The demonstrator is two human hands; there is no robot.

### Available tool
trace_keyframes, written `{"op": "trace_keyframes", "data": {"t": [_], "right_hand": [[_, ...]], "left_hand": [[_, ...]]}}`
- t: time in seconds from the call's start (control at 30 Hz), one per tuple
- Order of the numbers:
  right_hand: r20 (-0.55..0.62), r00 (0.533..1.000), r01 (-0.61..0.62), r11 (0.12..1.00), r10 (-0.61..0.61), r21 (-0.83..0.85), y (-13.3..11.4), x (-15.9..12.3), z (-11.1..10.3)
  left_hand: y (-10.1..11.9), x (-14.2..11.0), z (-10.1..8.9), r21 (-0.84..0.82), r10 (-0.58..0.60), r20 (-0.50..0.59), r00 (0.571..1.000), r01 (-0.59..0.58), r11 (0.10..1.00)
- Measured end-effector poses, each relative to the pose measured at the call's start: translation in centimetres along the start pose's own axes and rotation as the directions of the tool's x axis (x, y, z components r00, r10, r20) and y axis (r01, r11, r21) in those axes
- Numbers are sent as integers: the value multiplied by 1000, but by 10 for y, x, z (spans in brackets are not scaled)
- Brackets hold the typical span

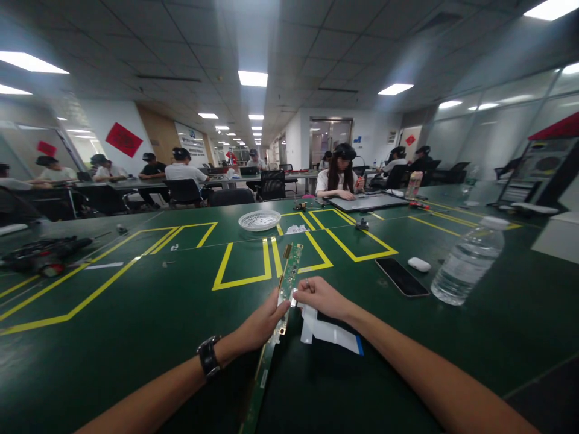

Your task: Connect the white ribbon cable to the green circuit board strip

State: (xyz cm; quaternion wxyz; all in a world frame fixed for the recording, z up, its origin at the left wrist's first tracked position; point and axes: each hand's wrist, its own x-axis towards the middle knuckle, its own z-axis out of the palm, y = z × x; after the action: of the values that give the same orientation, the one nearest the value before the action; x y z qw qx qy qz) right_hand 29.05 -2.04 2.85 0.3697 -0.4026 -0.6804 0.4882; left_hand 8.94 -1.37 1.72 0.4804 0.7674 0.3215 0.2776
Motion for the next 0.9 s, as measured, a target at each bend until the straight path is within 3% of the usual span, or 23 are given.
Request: {"op": "trace_keyframes", "data": {"t": [0.13,0.33,0.4,0.47,0.53,0.63,0.73,0.9], "right_hand": [[-27,1000,-14,999,13,-35,6,4,1],[-133,989,-91,972,63,-217,18,13,-17],[-230,972,-126,929,45,-349,21,12,-30],[-347,938,-196,834,6,-516,24,9,-44],[-442,896,-305,683,-29,-664,28,7,-57],[-511,852,-412,453,-118,-791,33,5,-72],[-440,872,-345,369,-216,-863,35,6,-77],[-180,954,-83,365,-238,-927,40,11,-73]], "left_hand": [[0,2,-1,-74,-42,-18,999,40,996],[-6,14,-14,-355,-185,117,976,215,910],[-15,19,-25,-364,-179,8,984,170,916],[-26,24,-40,-242,-141,-207,968,89,966],[-36,27,-54,-25,-74,-372,925,69,997],[-42,28,-65,128,-25,-472,881,96,987],[-40,27,-62,221,47,-445,894,59,974],[-37,27,-60,213,67,-450,890,35,976]]}}
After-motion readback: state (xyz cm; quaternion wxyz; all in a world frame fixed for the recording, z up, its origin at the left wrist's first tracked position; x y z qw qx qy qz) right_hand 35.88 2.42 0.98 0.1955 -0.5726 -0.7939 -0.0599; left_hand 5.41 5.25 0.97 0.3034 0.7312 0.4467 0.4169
